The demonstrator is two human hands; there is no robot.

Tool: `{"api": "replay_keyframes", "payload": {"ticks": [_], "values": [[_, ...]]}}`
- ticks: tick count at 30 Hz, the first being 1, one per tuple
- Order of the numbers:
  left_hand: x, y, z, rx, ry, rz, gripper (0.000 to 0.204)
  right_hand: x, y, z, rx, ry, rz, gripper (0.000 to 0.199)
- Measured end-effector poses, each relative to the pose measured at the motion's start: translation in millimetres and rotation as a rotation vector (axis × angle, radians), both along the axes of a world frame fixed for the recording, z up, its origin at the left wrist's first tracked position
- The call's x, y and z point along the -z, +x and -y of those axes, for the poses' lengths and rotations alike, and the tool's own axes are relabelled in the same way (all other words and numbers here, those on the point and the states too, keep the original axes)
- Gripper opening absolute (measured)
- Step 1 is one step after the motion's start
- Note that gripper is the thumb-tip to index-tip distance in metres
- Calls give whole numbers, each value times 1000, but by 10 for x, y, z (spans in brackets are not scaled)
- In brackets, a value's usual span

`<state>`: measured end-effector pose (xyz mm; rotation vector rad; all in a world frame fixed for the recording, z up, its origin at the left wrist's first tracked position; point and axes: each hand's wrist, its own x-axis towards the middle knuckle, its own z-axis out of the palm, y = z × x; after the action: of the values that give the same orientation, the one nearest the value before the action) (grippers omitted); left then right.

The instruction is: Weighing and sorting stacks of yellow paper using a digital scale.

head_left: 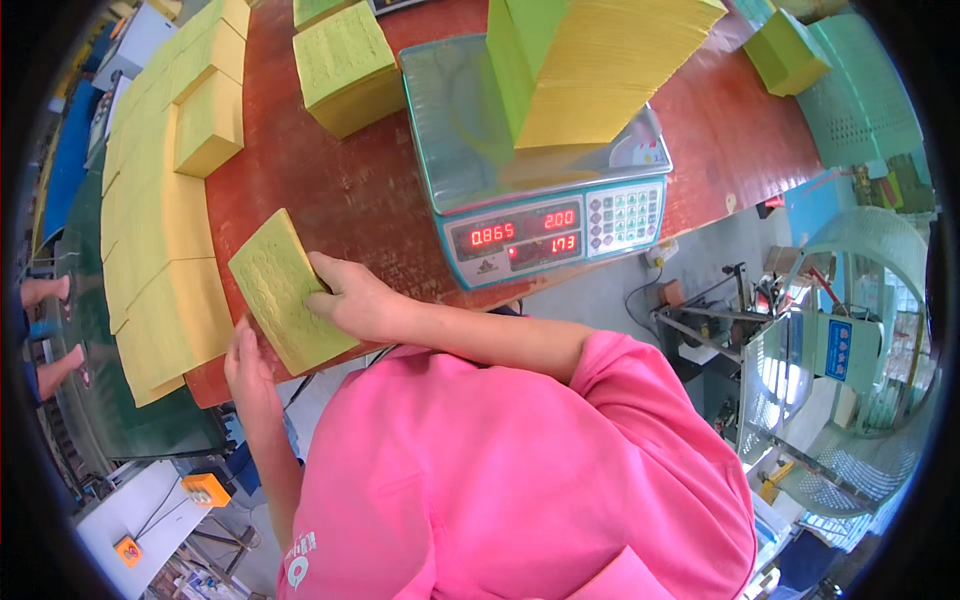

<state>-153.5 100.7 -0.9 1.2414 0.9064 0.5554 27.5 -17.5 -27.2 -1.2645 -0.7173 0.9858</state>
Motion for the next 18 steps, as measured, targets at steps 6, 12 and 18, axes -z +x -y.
{"api": "replay_keyframes", "payload": {"ticks": [6, 12, 18], "values": [[-533, 655, 189, 135, 0, 167, 13, -778, 549, 618, 87, 79, 278, 30], [-1199, 1532, 472, 230, 251, 269, 23, -1486, 1151, 1142, 258, 159, 363, 36], [-662, 1555, 144, 314, 137, 249, 21, -1077, 973, 1020, 256, 134, 178, 33]]}}
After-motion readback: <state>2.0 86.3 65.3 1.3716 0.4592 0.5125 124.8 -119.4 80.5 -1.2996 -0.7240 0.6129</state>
